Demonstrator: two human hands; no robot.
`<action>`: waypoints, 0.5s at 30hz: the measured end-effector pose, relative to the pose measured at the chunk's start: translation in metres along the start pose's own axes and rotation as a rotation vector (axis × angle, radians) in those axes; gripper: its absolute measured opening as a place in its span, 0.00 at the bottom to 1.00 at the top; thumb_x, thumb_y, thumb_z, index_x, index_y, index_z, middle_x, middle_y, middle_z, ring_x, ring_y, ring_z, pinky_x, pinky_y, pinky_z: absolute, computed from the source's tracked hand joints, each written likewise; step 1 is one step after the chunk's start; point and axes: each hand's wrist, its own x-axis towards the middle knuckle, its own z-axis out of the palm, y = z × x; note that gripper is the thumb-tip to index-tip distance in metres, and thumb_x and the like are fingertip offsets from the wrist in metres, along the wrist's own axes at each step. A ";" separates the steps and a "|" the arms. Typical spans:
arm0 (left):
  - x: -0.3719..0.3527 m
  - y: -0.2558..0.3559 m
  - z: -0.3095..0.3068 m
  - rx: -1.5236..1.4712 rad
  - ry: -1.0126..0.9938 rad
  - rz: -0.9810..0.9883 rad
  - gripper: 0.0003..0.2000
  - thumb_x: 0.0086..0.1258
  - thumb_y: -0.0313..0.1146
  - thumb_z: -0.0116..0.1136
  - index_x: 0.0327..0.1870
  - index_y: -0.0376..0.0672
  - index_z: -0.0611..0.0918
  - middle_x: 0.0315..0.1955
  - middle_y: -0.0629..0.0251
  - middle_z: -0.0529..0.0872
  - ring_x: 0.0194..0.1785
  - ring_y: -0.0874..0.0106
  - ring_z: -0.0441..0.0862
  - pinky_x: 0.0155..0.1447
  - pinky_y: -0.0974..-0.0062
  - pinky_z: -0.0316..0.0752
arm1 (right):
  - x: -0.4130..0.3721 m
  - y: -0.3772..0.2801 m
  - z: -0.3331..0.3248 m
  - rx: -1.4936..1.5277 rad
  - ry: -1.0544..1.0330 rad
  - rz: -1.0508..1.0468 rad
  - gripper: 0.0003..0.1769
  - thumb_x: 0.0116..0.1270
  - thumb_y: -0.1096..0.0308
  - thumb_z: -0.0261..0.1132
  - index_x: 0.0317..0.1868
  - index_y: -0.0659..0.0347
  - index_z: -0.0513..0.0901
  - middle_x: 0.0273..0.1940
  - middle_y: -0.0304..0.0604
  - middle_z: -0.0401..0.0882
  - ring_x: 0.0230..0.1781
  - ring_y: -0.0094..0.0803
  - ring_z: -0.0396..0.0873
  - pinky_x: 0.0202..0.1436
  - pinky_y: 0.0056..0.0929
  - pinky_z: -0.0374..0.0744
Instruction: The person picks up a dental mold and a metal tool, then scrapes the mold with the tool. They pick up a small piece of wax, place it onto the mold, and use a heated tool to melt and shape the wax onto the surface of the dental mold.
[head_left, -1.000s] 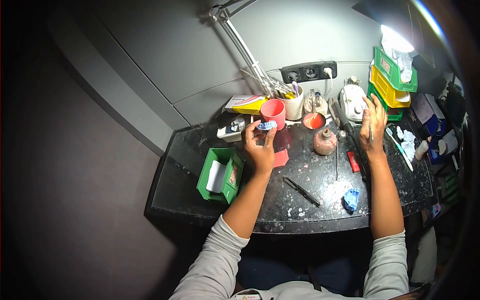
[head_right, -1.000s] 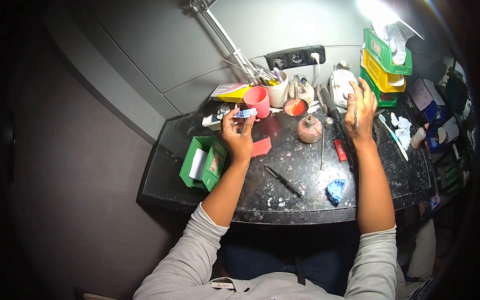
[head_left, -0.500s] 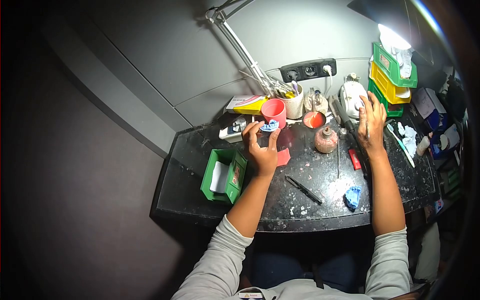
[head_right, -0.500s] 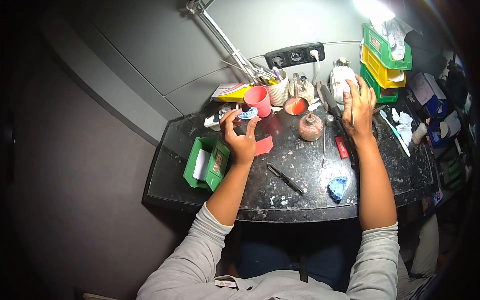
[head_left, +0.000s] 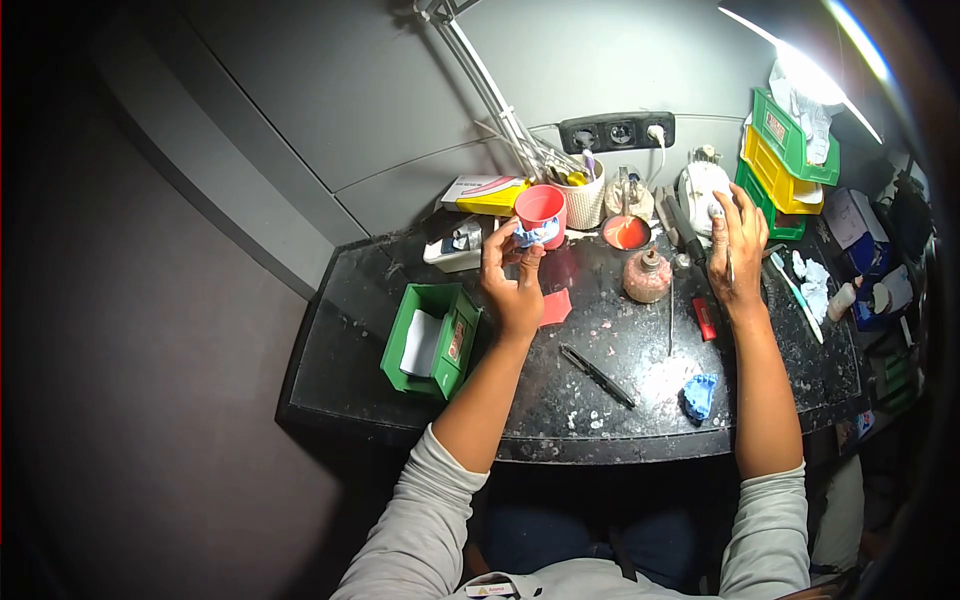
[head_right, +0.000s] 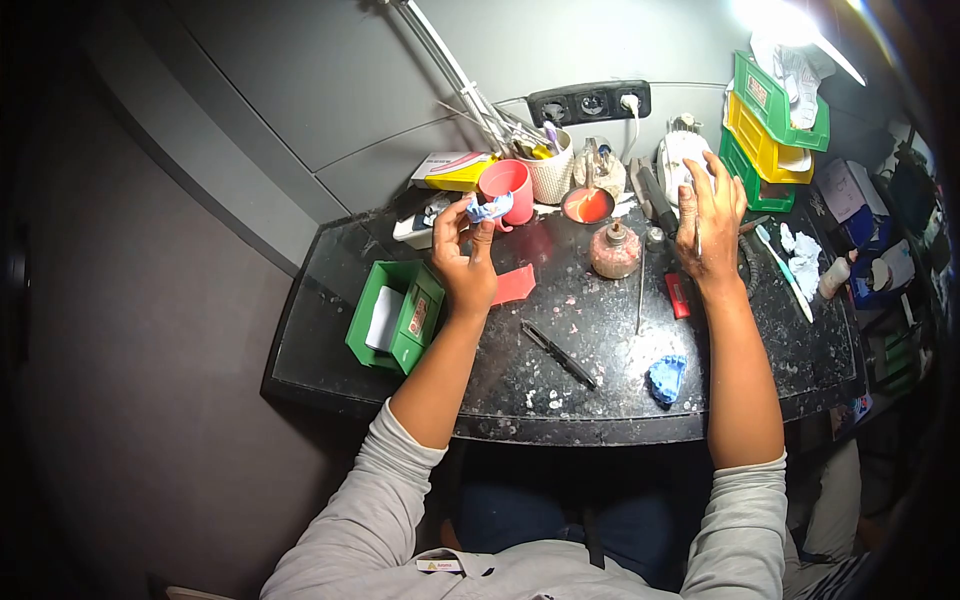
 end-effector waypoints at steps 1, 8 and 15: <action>0.000 -0.002 0.001 -0.035 -0.003 0.000 0.20 0.72 0.37 0.69 0.60 0.37 0.80 0.54 0.60 0.87 0.52 0.70 0.84 0.56 0.71 0.79 | 0.000 -0.001 -0.001 0.002 0.002 0.001 0.20 0.80 0.63 0.51 0.65 0.61 0.77 0.69 0.59 0.70 0.72 0.55 0.67 0.79 0.58 0.54; -0.001 0.005 0.001 -0.082 -0.027 -0.039 0.18 0.77 0.36 0.65 0.61 0.36 0.78 0.48 0.60 0.87 0.50 0.72 0.85 0.55 0.73 0.79 | 0.000 0.001 0.001 -0.004 -0.006 -0.013 0.20 0.79 0.64 0.51 0.66 0.61 0.77 0.69 0.58 0.71 0.72 0.55 0.67 0.79 0.58 0.54; 0.000 0.009 -0.001 -0.084 -0.019 -0.021 0.16 0.79 0.36 0.62 0.59 0.36 0.77 0.46 0.61 0.86 0.45 0.74 0.84 0.53 0.75 0.79 | -0.001 -0.004 0.000 0.004 -0.030 -0.037 0.21 0.79 0.64 0.51 0.67 0.60 0.77 0.69 0.58 0.71 0.72 0.54 0.67 0.79 0.57 0.54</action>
